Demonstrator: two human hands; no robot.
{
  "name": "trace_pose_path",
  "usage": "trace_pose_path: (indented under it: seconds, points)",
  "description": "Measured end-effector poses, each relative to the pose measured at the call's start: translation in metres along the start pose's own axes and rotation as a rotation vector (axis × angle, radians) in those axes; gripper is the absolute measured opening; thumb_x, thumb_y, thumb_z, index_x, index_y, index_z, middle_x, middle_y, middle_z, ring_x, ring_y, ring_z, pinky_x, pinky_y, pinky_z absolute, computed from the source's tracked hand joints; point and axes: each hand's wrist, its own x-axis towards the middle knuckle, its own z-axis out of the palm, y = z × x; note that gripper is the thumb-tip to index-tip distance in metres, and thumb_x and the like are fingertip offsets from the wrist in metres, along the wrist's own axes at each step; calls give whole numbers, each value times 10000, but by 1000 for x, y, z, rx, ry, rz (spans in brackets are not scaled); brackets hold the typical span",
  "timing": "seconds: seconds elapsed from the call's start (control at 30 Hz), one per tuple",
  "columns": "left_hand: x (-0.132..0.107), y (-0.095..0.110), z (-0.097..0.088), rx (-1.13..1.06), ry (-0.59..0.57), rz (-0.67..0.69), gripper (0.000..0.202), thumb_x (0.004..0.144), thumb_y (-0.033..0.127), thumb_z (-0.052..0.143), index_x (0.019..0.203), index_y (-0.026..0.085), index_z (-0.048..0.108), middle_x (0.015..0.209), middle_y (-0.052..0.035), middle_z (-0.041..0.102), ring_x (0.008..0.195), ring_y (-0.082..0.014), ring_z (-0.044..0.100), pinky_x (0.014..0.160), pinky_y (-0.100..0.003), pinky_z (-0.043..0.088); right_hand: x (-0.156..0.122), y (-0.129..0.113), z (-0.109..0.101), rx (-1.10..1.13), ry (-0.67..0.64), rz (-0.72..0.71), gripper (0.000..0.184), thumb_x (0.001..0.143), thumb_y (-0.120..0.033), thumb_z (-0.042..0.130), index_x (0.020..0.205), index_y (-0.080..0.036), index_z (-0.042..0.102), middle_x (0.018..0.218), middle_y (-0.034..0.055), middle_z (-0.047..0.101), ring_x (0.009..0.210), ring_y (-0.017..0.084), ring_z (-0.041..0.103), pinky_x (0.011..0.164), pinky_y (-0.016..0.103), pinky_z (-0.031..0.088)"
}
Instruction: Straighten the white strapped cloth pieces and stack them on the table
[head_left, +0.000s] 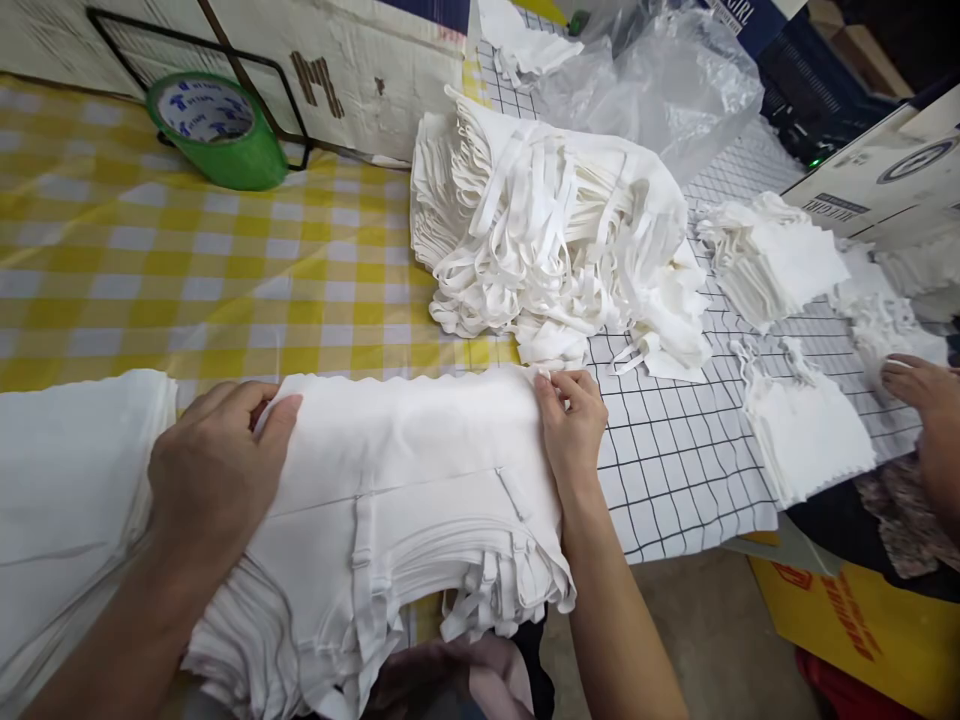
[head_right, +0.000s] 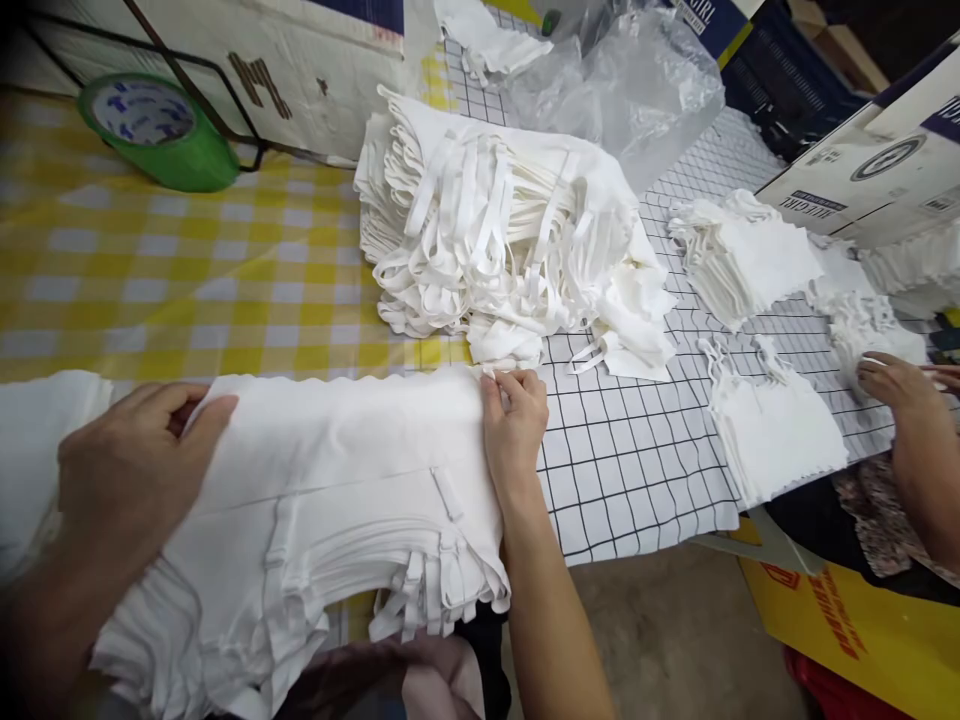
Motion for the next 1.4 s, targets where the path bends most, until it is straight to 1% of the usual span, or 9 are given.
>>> trace_pose_path:
  seconds: [0.27, 0.43, 0.57, 0.67, 0.8, 0.93, 1.07, 1.23, 1.4]
  points:
    - [-2, 0, -4, -109, 35, 21, 328, 905, 371, 407, 1022, 181, 647, 908, -57, 654, 923, -216, 591, 822, -287, 423, -4, -9, -6, 83, 59, -37, 251, 866, -373, 498, 843, -209, 686, 913, 62, 632, 898, 207, 547, 838, 345, 416]
    - [-1, 2, -21, -290, 75, -28, 297, 883, 386, 435, 994, 223, 657, 962, -38, 653, 899, -198, 594, 809, -270, 426, -9, -21, -20, 265, 1, -20, 258, 852, -395, 497, 847, -195, 660, 857, 45, 645, 824, 194, 567, 772, 312, 430]
    - [-1, 4, -57, -518, 86, -227, 247, 849, 409, 494, 938, 233, 644, 758, 17, 639, 694, -147, 568, 647, -230, 411, -10, -31, -43, 451, -74, 19, 281, 824, -446, 528, 775, -186, 621, 714, 10, 587, 690, 167, 526, 632, 268, 408]
    - [-2, 8, -91, -742, 159, -270, 239, 811, 410, 549, 926, 221, 639, 722, 38, 608, 643, -116, 520, 591, -203, 383, -10, -44, -68, 561, -87, -9, 286, 818, -463, 533, 747, -193, 595, 684, 1, 556, 658, 154, 500, 580, 251, 386]
    - [7, 14, -131, -827, 290, -206, 276, 807, 402, 554, 954, 187, 645, 677, 41, 575, 594, -89, 469, 535, -182, 350, -1, -69, -102, 604, -9, -79, 311, 798, -503, 547, 730, -201, 578, 684, 4, 547, 657, 151, 501, 575, 255, 399]
    - [39, 18, -162, -789, 451, -51, 271, 820, 344, 546, 954, 142, 668, 668, 30, 585, 605, -73, 471, 556, -173, 353, 25, -99, -126, 640, 15, -167, 326, 773, -517, 581, 686, -202, 581, 637, -10, 511, 610, 127, 484, 553, 253, 402]
    - [57, 22, -187, -982, 503, 10, 314, 824, 348, 553, 972, 90, 653, 738, 3, 617, 621, -66, 500, 587, -177, 401, 41, -116, -143, 673, 66, -249, 308, 776, -513, 571, 738, -209, 609, 713, 6, 574, 679, 145, 542, 594, 276, 450]
    - [7, 10, -184, -1115, 392, 55, 248, 820, 345, 584, 944, 146, 667, 866, -16, 669, 790, -128, 602, 752, -250, 497, 12, -92, -150, 621, -57, -243, 273, 798, -485, 559, 781, -228, 650, 790, 28, 638, 784, 181, 597, 681, 329, 494]
    - [-74, -29, -138, -1077, -187, 175, 140, 811, 317, 598, 869, 249, 707, 1059, -23, 697, 1151, -227, 550, 1040, -382, 382, -41, -39, -147, 566, -494, -163, 201, 760, -428, 637, 786, -242, 712, 877, 44, 678, 880, 220, 607, 837, 407, 474]
